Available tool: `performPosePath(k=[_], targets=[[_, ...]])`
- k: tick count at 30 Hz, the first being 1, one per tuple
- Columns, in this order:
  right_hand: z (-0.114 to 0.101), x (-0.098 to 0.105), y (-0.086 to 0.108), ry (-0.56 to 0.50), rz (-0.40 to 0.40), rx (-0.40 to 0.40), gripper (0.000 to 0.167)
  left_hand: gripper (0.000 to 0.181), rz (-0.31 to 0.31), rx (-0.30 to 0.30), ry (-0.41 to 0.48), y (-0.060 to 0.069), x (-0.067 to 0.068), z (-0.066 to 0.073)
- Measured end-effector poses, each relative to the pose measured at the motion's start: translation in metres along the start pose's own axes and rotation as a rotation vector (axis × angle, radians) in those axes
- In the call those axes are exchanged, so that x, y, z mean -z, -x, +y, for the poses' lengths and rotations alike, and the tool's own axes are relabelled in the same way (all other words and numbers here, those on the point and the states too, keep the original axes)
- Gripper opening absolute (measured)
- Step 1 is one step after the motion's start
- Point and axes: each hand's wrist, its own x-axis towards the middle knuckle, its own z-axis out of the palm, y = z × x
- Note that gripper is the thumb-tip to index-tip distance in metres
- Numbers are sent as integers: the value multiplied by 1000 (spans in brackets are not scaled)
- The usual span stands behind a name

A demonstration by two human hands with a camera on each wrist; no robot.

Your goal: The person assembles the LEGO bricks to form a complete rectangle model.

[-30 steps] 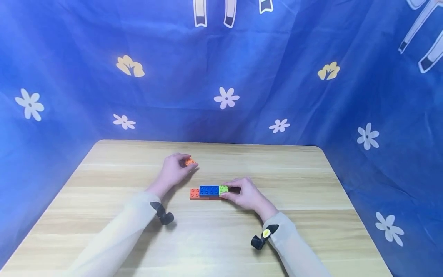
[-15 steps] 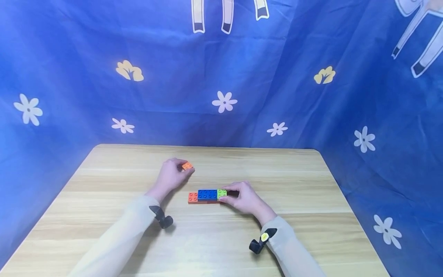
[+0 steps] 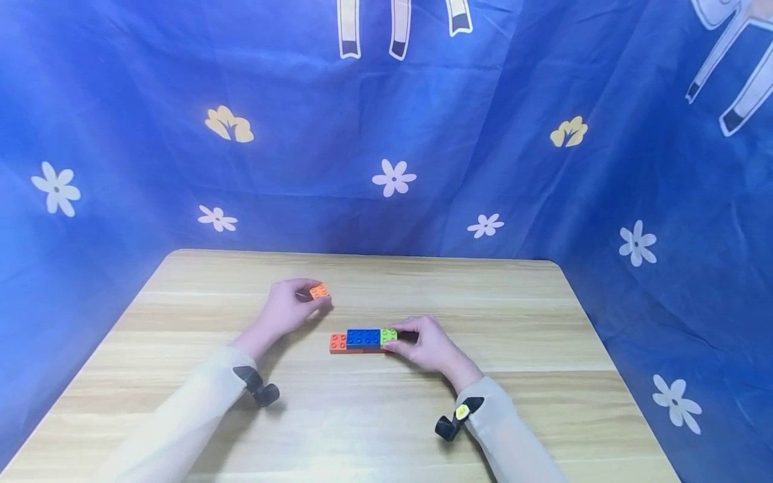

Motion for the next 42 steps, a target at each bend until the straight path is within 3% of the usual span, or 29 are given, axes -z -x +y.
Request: performPosePath(k=[12,18,26,42], targets=[[-1,0,2,-4,-1,-8,39,49,-124,-79,26,27,0,22],[0,0,2,-7,7,-24,40,47,-159,-134,43,34,-4,30],[-1,-1,1,2,6,-7,42,45,-234,-159,63,44,-6,35],[-1,-2,1,-8,13,-11,40,45,-295,-188,16,58,-12,34]])
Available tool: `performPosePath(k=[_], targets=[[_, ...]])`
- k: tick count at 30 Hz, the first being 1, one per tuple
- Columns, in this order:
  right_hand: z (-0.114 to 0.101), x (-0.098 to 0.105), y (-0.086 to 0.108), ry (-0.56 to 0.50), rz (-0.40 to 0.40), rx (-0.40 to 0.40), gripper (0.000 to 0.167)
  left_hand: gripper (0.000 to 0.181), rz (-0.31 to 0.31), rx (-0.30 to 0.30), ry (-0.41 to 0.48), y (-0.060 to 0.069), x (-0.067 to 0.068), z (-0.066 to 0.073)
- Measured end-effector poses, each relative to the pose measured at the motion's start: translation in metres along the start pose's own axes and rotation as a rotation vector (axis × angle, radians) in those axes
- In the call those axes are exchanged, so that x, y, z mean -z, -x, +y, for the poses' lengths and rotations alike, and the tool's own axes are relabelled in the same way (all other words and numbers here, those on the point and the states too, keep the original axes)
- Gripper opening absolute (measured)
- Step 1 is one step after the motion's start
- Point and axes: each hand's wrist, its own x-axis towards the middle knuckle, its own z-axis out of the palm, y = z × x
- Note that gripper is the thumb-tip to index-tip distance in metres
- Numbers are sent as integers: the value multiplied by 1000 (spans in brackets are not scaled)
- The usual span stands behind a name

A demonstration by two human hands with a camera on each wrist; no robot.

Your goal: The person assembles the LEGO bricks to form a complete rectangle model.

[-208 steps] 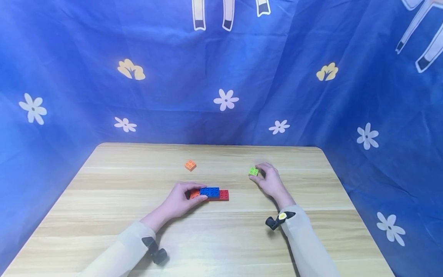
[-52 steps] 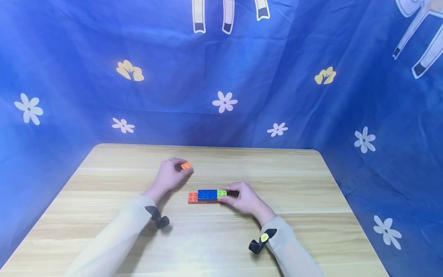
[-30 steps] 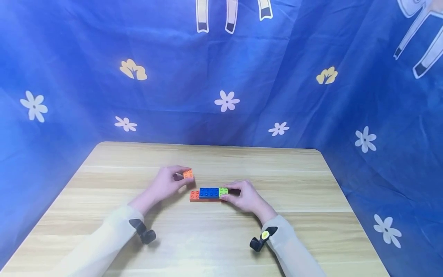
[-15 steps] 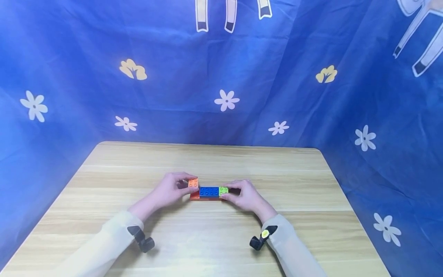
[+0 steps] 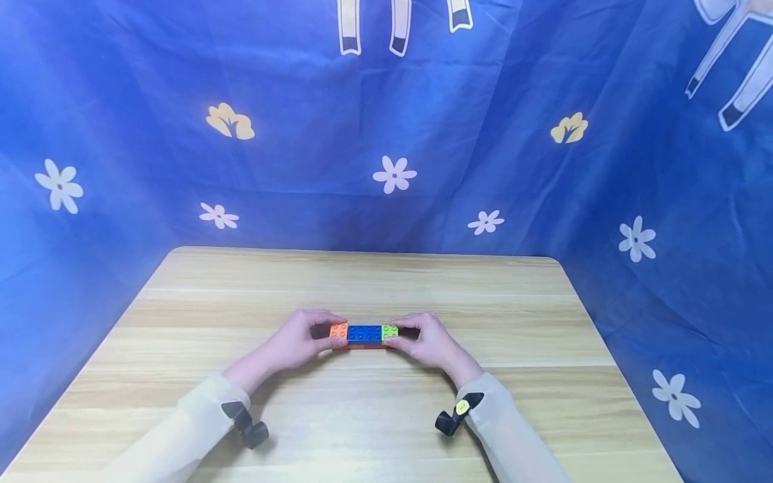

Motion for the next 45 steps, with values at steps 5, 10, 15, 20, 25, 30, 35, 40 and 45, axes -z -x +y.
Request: performPosePath(k=[5,10,15,20,25,30,35,40,45], targets=[[0,0,0,-10,0,7,41,45,11,-2,5,2,-2,-1],[-1,0,0,-16,1,16,41,43,22,-5,26,3,-4,0],[-1,0,0,-17,2,26,41,41,23,11,36,3,-5,0],[0,0,-1,-9,-1,36,41,39,20,8,59,3,-5,-1],[3,-1,1,3,1,58,41,36,30,6,85,4,-9,-5],[6,0,2,-5,-12,55,43,38,38,27,86,5,-11,-3],[5,3,6,-33,-25,15,46,45,44,66,88,7,-12,-1],[5,4,9,-74,-29,-2,47,54,32,94,125,11,-11,-7],[5,3,8,-107,-23,-7,45,51,34,114,211,15,-8,-12]])
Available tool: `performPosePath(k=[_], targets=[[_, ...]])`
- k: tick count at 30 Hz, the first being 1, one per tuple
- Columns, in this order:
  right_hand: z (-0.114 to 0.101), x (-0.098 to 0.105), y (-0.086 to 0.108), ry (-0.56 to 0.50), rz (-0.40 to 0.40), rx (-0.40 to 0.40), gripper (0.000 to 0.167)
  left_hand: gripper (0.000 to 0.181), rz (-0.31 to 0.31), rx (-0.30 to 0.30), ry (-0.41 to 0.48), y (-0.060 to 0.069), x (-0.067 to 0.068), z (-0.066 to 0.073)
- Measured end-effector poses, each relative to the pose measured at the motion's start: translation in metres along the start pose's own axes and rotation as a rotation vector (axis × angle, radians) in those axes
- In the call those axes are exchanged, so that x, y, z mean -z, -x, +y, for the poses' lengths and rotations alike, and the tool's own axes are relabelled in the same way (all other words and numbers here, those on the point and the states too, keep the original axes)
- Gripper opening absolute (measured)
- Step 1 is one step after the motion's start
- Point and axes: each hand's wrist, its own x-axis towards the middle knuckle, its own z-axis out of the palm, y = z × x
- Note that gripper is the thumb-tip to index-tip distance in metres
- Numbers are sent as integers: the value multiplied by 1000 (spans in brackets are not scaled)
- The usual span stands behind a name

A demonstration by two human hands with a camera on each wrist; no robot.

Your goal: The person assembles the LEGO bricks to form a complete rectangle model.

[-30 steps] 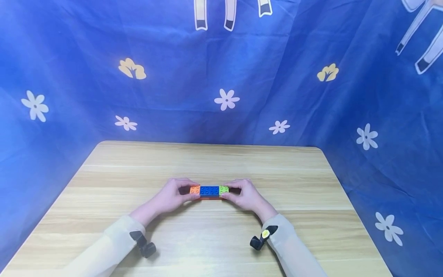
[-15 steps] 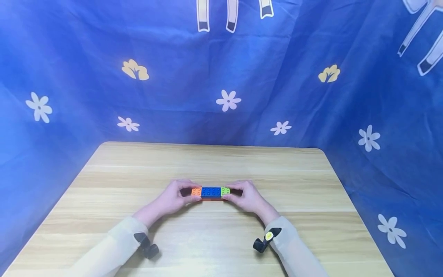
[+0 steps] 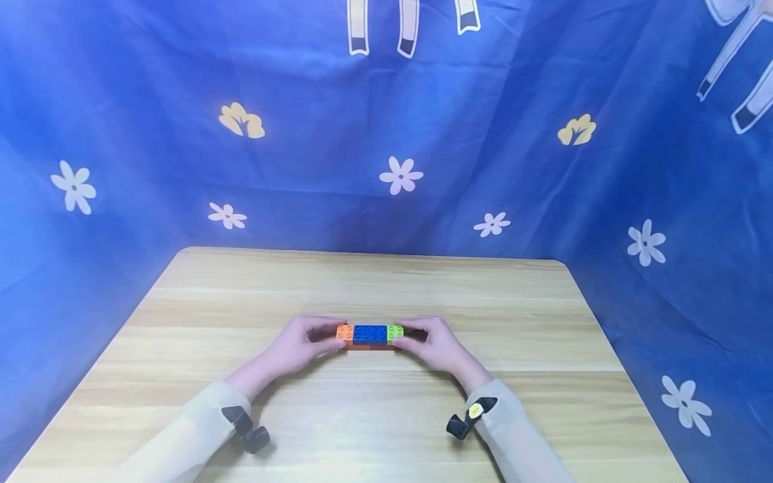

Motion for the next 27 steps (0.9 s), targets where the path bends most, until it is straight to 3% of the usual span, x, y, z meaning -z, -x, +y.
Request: performPosePath(k=[9,18,22,27], targets=[[0,2,-3,-14,16,14,42,42,19,14,24,-2,3,0],[-3,0,-2,47,94,163,65,41,35,79,-3,-5,7,4],[0,-5,-2,75,97,190,65,40,34,93,-23,-6,8,5],[6,-7,-2,101,131,202,59,46,25,44,-43,-8,6,6]])
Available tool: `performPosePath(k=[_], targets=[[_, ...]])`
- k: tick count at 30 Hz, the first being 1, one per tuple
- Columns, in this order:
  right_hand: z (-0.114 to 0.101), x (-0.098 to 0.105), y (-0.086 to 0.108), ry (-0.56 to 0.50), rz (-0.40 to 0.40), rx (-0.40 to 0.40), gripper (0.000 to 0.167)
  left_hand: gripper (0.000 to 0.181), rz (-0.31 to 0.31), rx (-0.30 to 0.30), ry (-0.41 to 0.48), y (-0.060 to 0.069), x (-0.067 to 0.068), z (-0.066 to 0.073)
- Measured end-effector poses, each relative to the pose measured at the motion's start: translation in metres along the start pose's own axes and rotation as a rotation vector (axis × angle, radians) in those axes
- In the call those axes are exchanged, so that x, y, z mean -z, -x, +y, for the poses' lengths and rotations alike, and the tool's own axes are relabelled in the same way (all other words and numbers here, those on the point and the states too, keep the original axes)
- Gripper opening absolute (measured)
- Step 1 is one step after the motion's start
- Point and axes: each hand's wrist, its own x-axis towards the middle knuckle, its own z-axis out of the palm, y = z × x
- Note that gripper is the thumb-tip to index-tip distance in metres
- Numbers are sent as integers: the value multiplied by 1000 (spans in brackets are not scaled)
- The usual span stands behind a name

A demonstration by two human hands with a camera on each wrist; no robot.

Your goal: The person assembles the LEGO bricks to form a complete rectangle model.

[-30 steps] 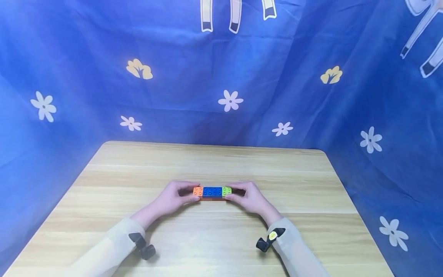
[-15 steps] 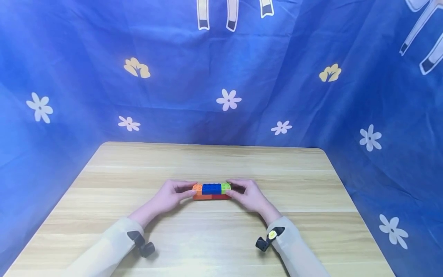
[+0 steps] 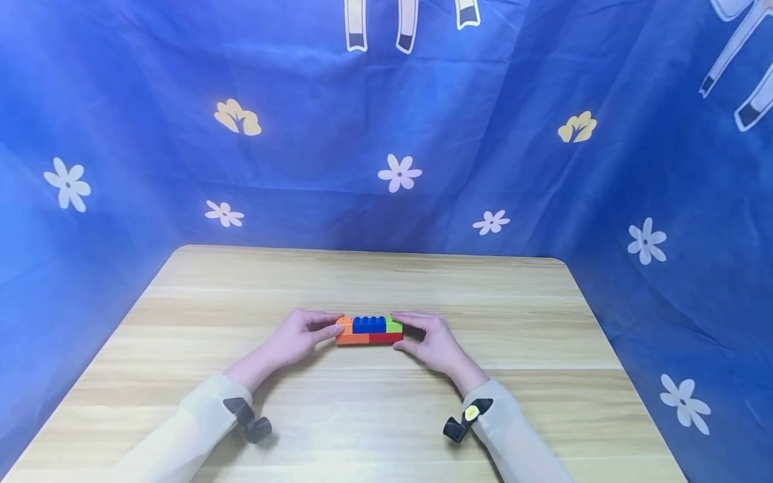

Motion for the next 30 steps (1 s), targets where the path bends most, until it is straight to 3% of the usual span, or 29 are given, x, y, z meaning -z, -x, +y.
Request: performPosePath(k=[5,9,16,30], targets=[[1,1,-2,7,-9,-9,57,65,16,-131,-77,2,-1,-4],[1,3,-3,2,-30,-34,57,63,35,-189,-105,1,-4,-10],[5,5,-6,-14,-75,-81,56,60,36,-143,-32,-2,-4,-19],[10,3,-5,-89,-88,-126,55,58,23,-101,-54,-3,-3,-18]])
